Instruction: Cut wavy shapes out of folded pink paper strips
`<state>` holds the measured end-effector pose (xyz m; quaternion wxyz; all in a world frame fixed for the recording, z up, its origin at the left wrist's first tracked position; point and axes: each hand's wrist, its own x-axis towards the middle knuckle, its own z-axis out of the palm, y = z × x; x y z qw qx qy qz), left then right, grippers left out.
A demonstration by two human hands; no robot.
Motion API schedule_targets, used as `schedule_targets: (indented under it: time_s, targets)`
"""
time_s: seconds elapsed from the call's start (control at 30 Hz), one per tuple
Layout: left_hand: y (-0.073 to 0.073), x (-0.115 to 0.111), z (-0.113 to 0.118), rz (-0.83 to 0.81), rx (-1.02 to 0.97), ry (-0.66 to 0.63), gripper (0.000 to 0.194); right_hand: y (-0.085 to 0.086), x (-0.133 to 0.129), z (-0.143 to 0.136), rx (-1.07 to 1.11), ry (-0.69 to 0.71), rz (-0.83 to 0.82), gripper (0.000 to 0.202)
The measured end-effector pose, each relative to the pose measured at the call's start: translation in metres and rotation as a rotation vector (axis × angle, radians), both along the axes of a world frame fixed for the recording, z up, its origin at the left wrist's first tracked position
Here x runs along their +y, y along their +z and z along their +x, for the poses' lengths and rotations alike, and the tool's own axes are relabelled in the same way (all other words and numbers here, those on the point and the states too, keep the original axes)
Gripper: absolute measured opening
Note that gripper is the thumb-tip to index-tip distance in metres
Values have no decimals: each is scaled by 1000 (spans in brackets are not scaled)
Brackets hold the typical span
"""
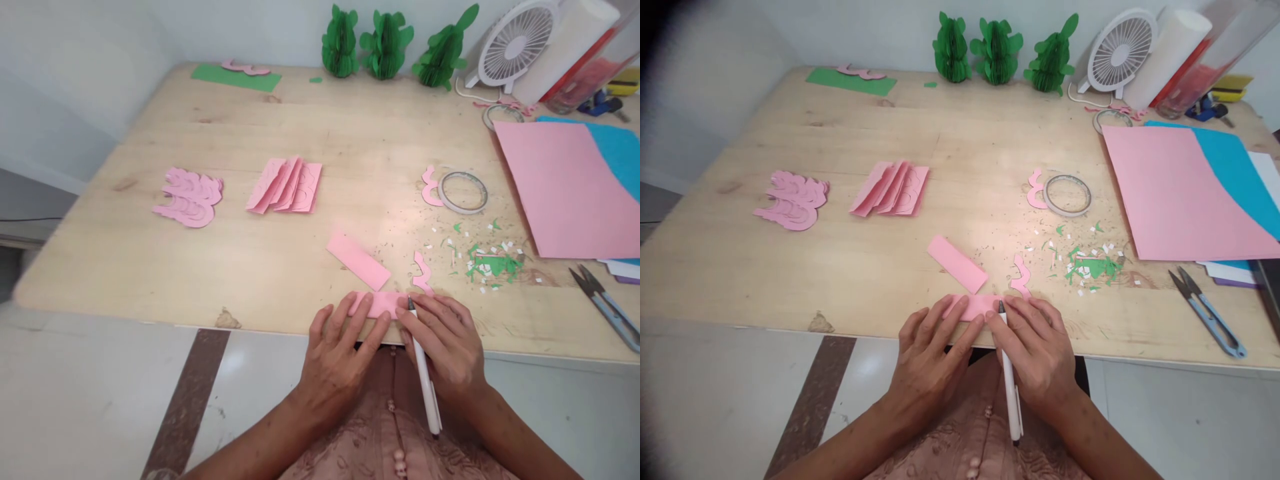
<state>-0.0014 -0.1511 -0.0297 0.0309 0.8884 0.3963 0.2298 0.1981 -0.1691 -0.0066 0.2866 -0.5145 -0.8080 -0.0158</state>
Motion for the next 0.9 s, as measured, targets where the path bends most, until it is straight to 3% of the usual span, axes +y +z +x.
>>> schedule_targets:
  time_s: [0.9]
  targets:
    - [1, 1, 2, 35, 23, 17, 45, -1, 0, -1, 8, 0, -21, 30]
